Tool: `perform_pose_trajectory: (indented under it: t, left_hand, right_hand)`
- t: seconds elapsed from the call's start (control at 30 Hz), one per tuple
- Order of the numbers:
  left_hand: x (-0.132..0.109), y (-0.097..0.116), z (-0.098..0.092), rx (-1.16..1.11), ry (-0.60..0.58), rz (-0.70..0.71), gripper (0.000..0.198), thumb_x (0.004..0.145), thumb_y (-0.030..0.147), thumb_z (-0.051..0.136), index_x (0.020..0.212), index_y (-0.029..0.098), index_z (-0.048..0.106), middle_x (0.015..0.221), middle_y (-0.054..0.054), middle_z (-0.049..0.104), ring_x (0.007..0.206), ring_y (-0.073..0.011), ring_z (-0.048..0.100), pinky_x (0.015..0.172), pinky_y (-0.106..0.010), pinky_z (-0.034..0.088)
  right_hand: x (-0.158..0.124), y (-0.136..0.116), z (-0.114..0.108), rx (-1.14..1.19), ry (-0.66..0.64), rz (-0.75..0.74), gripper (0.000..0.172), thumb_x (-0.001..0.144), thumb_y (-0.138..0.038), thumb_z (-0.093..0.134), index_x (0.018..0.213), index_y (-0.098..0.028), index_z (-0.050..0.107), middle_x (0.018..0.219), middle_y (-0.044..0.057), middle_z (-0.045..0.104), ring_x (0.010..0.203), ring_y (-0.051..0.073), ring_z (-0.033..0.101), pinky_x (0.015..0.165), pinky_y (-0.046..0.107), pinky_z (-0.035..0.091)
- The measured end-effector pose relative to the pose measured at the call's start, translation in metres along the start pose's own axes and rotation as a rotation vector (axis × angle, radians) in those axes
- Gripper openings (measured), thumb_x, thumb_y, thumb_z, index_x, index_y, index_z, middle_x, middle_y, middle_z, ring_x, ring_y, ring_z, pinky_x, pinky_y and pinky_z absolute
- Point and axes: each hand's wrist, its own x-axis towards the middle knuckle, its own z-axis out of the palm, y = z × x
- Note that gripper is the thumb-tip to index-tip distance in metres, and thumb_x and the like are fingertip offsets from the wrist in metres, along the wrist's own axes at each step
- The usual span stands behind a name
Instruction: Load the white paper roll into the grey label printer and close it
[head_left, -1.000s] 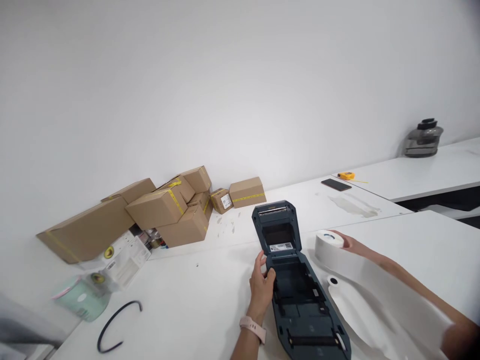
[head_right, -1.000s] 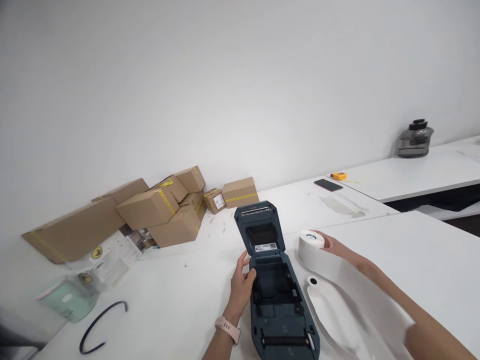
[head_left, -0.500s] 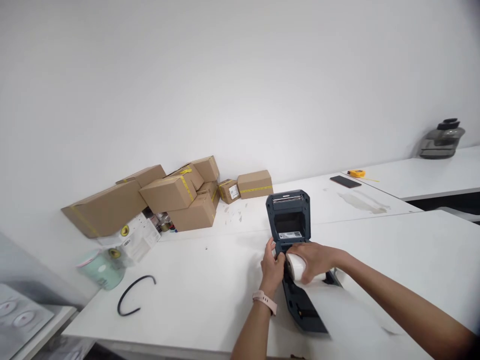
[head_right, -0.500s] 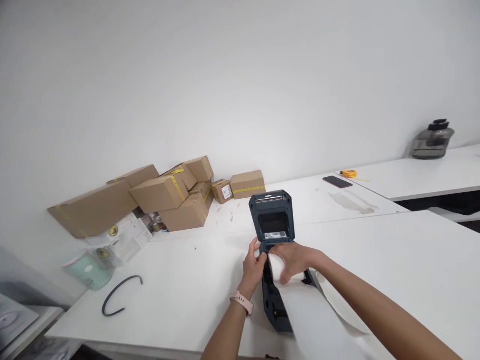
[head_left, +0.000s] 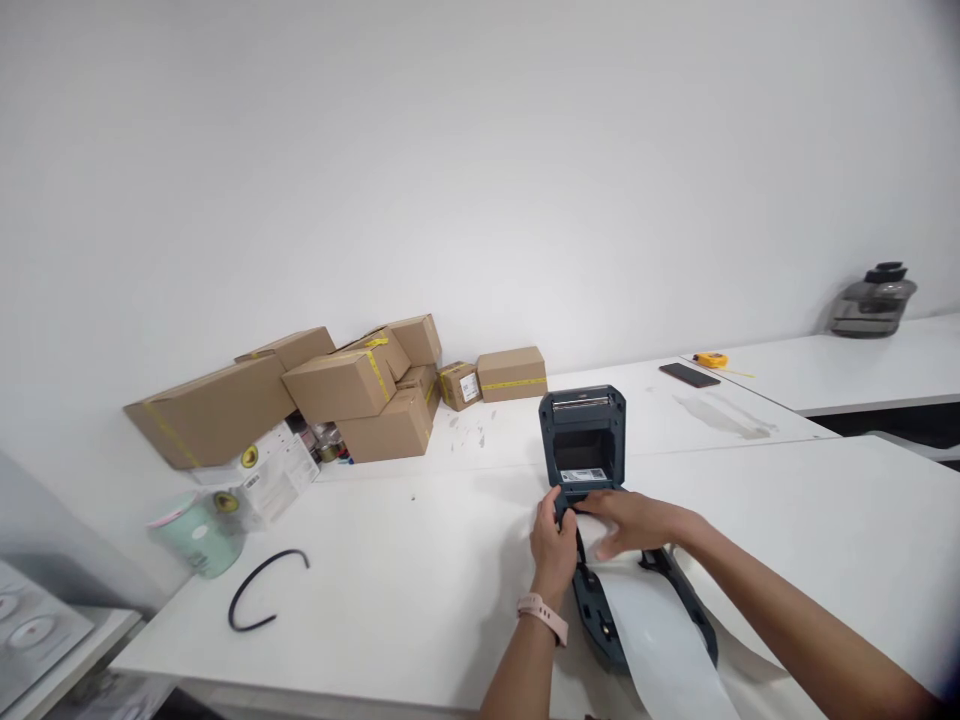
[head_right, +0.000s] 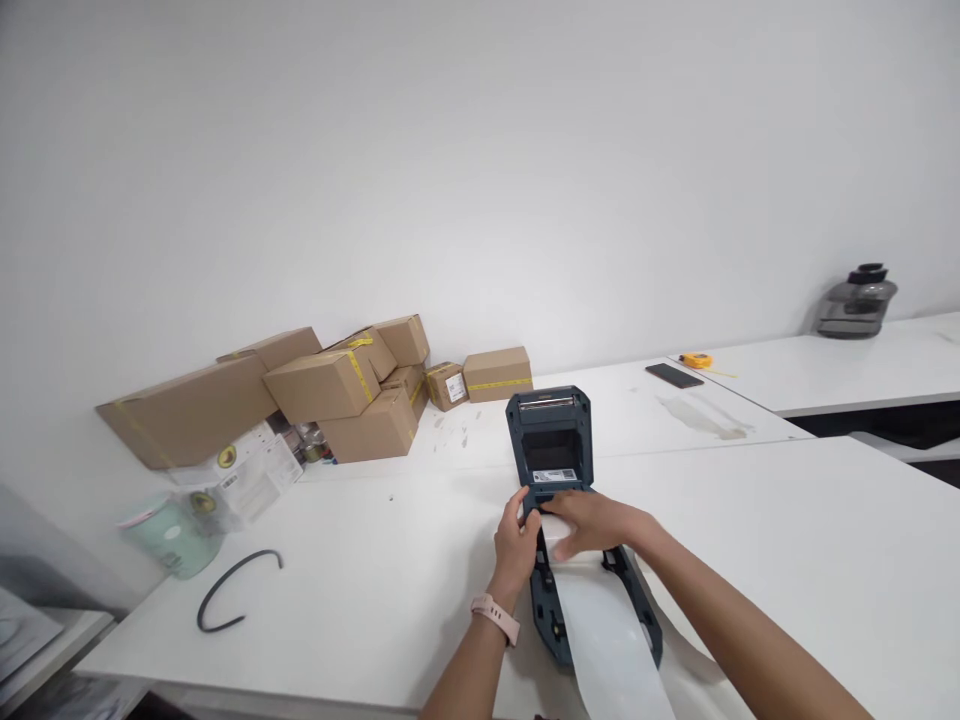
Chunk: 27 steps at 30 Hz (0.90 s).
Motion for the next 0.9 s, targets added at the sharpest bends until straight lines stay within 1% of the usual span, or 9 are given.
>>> perform_pose_trajectory:
  t: [0.1, 0.17, 0.23, 0.37, 0.47, 0.57, 0.67, 0.8, 0.9]
  left_hand:
    - [-0.002, 0.0, 0.005, 0.003, 0.005, 0.007, 0.044, 0.092, 0.03, 0.045, 0.131, 0.02, 0.062, 0.15, -0.008, 0.053, 0.14, -0.0233, 0.046, 0.119, -0.036, 0.032]
    - [-0.003, 0.001, 0.008, -0.002, 0.004, 0.003, 0.041, 0.094, 0.031, 0.043, 0.126, 0.018, 0.066, 0.155, -0.009, 0.047, 0.144, -0.0242, 0.041, 0.12, -0.037, 0.029]
    - [-0.007, 0.002, 0.01, -0.018, -0.007, -0.008, 0.043, 0.095, 0.033, 0.041, 0.128, 0.018, 0.065, 0.157, -0.009, 0.043, 0.146, -0.0246, 0.038, 0.121, -0.038, 0.029]
    - [-0.029, -0.004, 0.005, -0.068, -0.049, -0.021, 0.056, 0.095, 0.038, 0.043, 0.147, 0.017, 0.046, 0.159, -0.009, 0.04, 0.147, -0.0221, 0.037, 0.12, -0.034, 0.03]
    - [-0.056, -0.017, -0.006, -0.2, -0.066, -0.114, 0.068, 0.096, 0.049, 0.044, 0.154, 0.017, 0.032, 0.163, -0.011, 0.033, 0.148, -0.0224, 0.034, 0.117, -0.031, 0.035]
    - [-0.075, -0.027, -0.02, -0.415, -0.051, -0.297, 0.075, 0.094, 0.063, 0.039, 0.156, 0.023, 0.026, 0.164, -0.011, 0.029, 0.144, -0.0262, 0.042, 0.109, -0.034, 0.045]
    - [-0.083, -0.027, -0.029, -0.543, 0.01, -0.331, 0.077, 0.091, 0.069, 0.041, 0.153, 0.024, 0.031, 0.16, -0.014, 0.036, 0.134, -0.0282, 0.053, 0.1, -0.035, 0.051]
    - [-0.097, -0.017, -0.023, -0.65, 0.076, -0.318, 0.077, 0.089, 0.068, 0.047, 0.148, 0.02, 0.04, 0.154, -0.016, 0.044, 0.134, -0.029, 0.052, 0.1, -0.037, 0.051]
    - [-0.113, -0.008, -0.012, -0.684, 0.081, -0.338, 0.079, 0.086, 0.068, 0.051, 0.148, 0.021, 0.04, 0.157, -0.014, 0.042, 0.14, -0.0289, 0.046, 0.104, -0.038, 0.049]
  right_hand:
    - [-0.025, -0.013, -0.035, 0.174, 0.499, -0.022, 0.047, 0.091, -0.062, 0.048, 0.099, -0.023, 0.073, 0.104, 0.008, 0.074, 0.098, 0.029, 0.068, 0.087, 0.039, 0.052]
    - [-0.029, -0.015, -0.062, 0.281, 0.973, 0.03, 0.05, 0.093, -0.065, 0.043, 0.095, -0.023, 0.071, 0.105, 0.01, 0.073, 0.105, 0.031, 0.064, 0.094, 0.043, 0.049]
    - [-0.019, -0.011, -0.087, 0.317, 1.161, 0.079, 0.054, 0.094, -0.067, 0.039, 0.107, -0.024, 0.069, 0.122, 0.011, 0.068, 0.123, 0.033, 0.055, 0.108, 0.048, 0.039]
    - [0.007, -0.002, -0.108, 0.41, 1.006, 0.079, 0.058, 0.094, -0.067, 0.035, 0.109, -0.024, 0.07, 0.12, 0.009, 0.071, 0.118, 0.03, 0.06, 0.104, 0.046, 0.045]
    - [-0.001, -0.009, -0.092, 0.479, 0.958, 0.064, 0.058, 0.097, -0.064, 0.03, 0.106, -0.023, 0.069, 0.115, 0.008, 0.072, 0.11, 0.028, 0.064, 0.099, 0.044, 0.048]
    - [-0.035, -0.022, -0.049, 0.524, 0.959, 0.03, 0.053, 0.099, -0.061, 0.03, 0.104, -0.025, 0.068, 0.12, 0.005, 0.07, 0.119, 0.027, 0.06, 0.107, 0.042, 0.043]
    - [-0.074, -0.028, 0.011, 0.568, 0.905, -0.066, 0.047, 0.101, -0.057, 0.033, 0.108, -0.027, 0.069, 0.13, 0.006, 0.066, 0.132, 0.027, 0.053, 0.117, 0.044, 0.034]
    - [-0.102, -0.022, 0.078, 0.503, 0.83, -0.071, 0.04, 0.101, -0.05, 0.04, 0.115, -0.03, 0.071, 0.138, 0.004, 0.063, 0.14, 0.028, 0.046, 0.121, 0.054, 0.03]
    - [-0.106, -0.015, 0.107, 0.443, 0.892, -0.092, 0.038, 0.102, -0.045, 0.041, 0.123, -0.031, 0.069, 0.14, 0.004, 0.062, 0.142, 0.028, 0.043, 0.12, 0.057, 0.031]
